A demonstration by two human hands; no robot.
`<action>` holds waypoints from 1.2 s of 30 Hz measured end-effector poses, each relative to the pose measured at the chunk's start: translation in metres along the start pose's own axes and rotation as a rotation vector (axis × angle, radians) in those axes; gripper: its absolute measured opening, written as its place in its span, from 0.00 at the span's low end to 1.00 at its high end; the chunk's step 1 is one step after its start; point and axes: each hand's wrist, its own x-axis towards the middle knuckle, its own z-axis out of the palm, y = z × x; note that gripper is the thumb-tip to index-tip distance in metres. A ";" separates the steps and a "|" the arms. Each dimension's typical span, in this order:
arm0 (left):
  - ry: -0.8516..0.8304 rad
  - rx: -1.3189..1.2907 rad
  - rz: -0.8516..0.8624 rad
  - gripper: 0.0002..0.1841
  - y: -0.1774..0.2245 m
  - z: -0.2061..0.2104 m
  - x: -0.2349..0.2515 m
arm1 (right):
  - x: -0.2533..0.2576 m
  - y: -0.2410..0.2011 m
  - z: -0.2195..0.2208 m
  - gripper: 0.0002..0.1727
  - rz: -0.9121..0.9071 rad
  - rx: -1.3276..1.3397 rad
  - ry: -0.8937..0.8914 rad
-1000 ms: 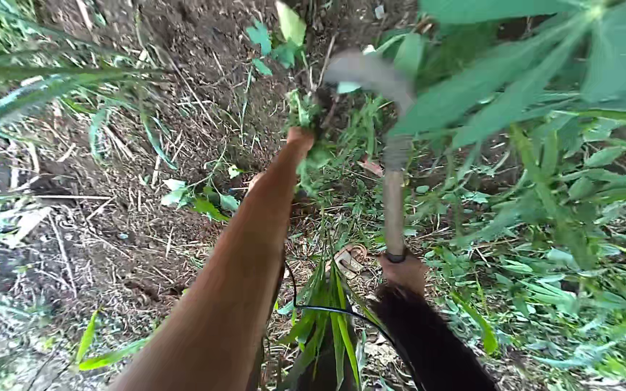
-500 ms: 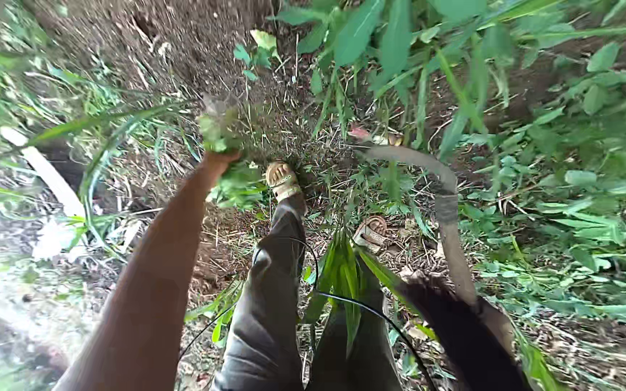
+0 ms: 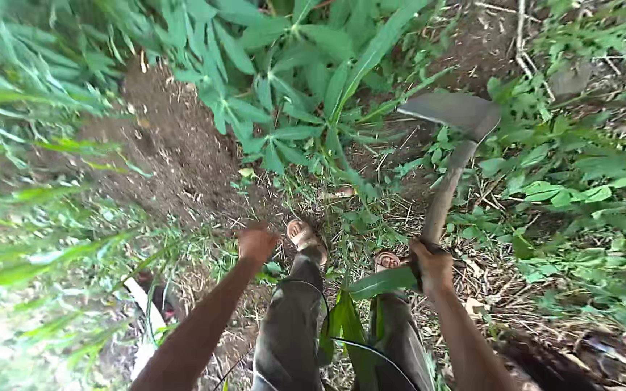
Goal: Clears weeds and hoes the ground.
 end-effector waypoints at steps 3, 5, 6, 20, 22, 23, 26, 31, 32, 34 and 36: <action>-0.072 0.181 0.563 0.22 0.116 0.033 0.029 | 0.027 0.024 0.034 0.17 0.067 -0.097 0.000; -0.095 0.261 0.833 0.17 0.176 0.049 0.056 | 0.035 0.066 0.037 0.20 0.100 -0.237 -0.085; -0.072 0.282 0.901 0.16 0.200 0.055 0.072 | 0.036 0.085 0.036 0.21 0.137 -0.300 -0.120; 0.155 0.512 0.386 0.24 0.146 0.079 0.223 | 0.021 0.107 0.079 0.24 0.373 -0.321 -0.168; 0.126 0.416 0.244 0.33 0.132 0.079 0.233 | 0.012 0.129 0.079 0.21 0.430 -0.279 -0.218; 0.133 0.315 0.178 0.39 0.132 0.080 0.239 | 0.007 0.136 0.077 0.19 0.458 -0.225 -0.220; 0.059 0.127 0.085 0.47 0.153 0.068 0.235 | -0.019 0.163 0.053 0.16 0.303 0.057 -0.135; -0.049 0.237 -0.025 0.24 0.193 0.060 0.219 | -0.010 0.193 -0.013 0.29 0.114 0.356 -0.107; -0.080 0.260 -0.028 0.23 0.196 0.057 0.217 | -0.006 0.196 -0.030 0.24 0.176 0.270 -0.048; -0.170 0.242 0.062 0.22 0.190 0.050 0.212 | 0.005 0.193 -0.064 0.17 0.320 0.111 0.011; -0.207 0.139 0.232 0.22 0.168 0.062 0.214 | 0.011 0.146 -0.078 0.19 0.552 -0.057 0.062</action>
